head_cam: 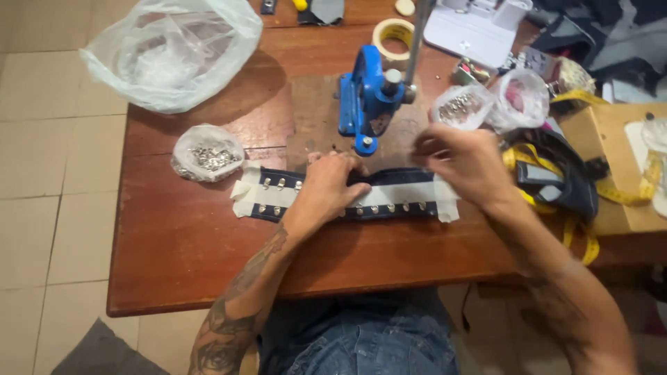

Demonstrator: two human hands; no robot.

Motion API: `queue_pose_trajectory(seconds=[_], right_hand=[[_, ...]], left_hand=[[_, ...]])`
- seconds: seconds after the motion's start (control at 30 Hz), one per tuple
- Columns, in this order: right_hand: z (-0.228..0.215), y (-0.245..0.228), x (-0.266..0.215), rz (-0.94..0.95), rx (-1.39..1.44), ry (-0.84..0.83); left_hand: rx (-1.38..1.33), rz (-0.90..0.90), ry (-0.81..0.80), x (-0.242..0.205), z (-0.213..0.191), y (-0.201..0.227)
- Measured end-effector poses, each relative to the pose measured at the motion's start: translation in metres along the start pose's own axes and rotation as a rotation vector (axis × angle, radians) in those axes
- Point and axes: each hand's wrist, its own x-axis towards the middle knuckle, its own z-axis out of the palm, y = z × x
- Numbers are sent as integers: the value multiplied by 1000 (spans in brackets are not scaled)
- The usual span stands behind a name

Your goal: The person uses a blue manual rivet press to attach metal rivets to a black fabric strip. They repeatedly pick up rivets, position them on the fabric, and operate the press handle to secure each rivet in place.

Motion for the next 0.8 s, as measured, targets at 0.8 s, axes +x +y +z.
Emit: queue_pose_trajectory(seconds=[0.8], right_hand=[[32, -18, 50, 201, 196, -598]], left_hand=[[-212, 54, 167, -1, -4, 12]])
